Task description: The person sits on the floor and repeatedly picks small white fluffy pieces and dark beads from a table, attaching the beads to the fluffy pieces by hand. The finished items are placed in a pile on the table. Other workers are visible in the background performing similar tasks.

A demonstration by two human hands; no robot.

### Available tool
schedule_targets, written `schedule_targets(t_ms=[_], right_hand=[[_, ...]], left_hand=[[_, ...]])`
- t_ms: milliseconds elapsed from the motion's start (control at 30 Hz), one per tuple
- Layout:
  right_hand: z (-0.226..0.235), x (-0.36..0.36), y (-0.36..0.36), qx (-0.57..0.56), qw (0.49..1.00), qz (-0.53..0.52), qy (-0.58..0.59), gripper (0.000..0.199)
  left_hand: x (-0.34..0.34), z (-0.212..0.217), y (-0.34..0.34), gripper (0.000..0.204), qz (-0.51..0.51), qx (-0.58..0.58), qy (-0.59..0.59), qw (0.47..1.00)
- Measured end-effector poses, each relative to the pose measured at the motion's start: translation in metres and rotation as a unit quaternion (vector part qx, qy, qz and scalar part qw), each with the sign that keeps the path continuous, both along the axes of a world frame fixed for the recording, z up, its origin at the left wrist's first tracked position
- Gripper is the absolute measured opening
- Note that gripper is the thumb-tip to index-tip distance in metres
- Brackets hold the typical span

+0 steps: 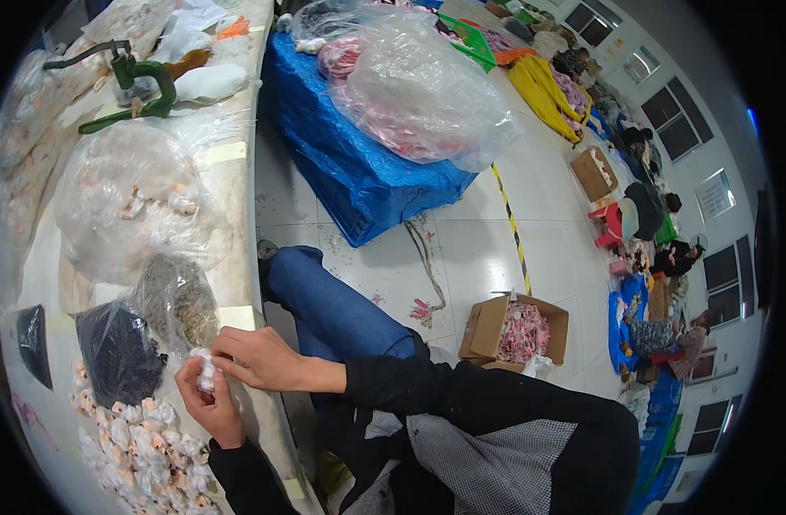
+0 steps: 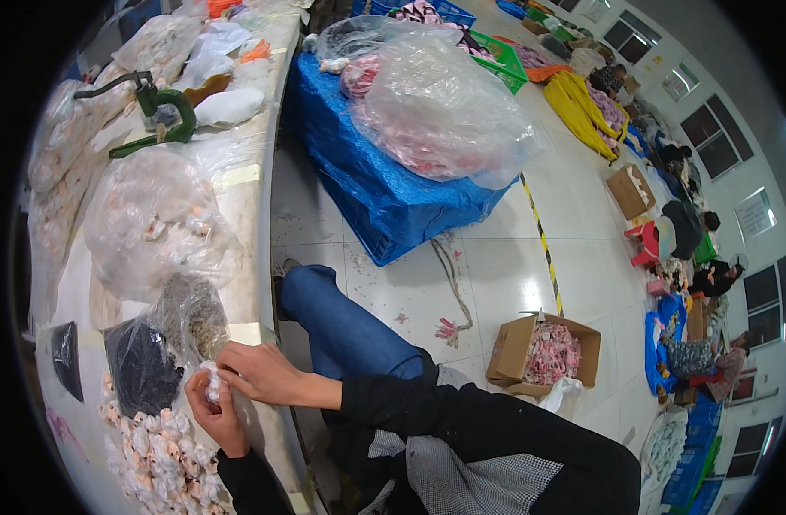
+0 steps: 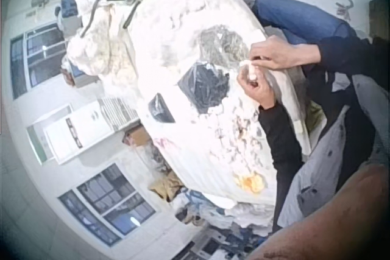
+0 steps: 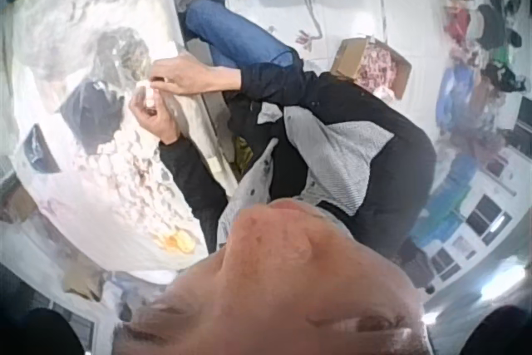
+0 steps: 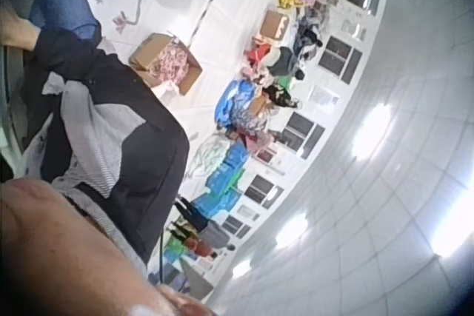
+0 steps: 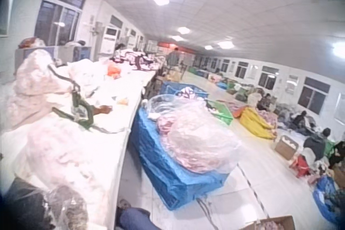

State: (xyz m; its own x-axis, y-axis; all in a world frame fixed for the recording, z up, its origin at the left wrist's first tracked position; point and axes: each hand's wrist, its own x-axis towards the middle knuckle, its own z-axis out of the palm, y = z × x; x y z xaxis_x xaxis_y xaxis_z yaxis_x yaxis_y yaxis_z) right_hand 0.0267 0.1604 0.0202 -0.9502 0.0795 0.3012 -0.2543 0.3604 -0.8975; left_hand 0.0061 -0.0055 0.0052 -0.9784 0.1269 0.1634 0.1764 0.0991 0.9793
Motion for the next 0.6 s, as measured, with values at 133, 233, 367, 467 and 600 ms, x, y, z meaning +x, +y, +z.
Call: schedule_targets(t_ms=[133,233,367,467,600], right_hand=[[-0.005,0.0,0.001,-0.023,0.999,0.007,0.031,0.017],[0.001,0.002,0.007,-0.007,1.0,0.023,0.003,0.017],[-0.007,-0.001,0.017,-0.048,0.998,0.049,-0.013,0.015],[-0.006,0.002,0.02,-0.041,0.998,0.043,-0.011,0.015],[-0.002,0.005,0.017,-0.034,0.999,0.033,-0.021,0.013]], left_hand=[[-0.002,0.01,0.0,0.032,-0.065,-0.022,-0.005,0.998],[-0.006,0.003,-0.009,0.03,-0.119,-0.029,-0.055,0.991],[-0.007,0.004,-0.01,0.026,-0.129,-0.087,-0.034,0.987],[-0.006,0.003,-0.006,0.023,-0.122,-0.101,0.022,0.987],[-0.004,0.016,0.0,0.018,-0.116,-0.117,-0.004,0.986]])
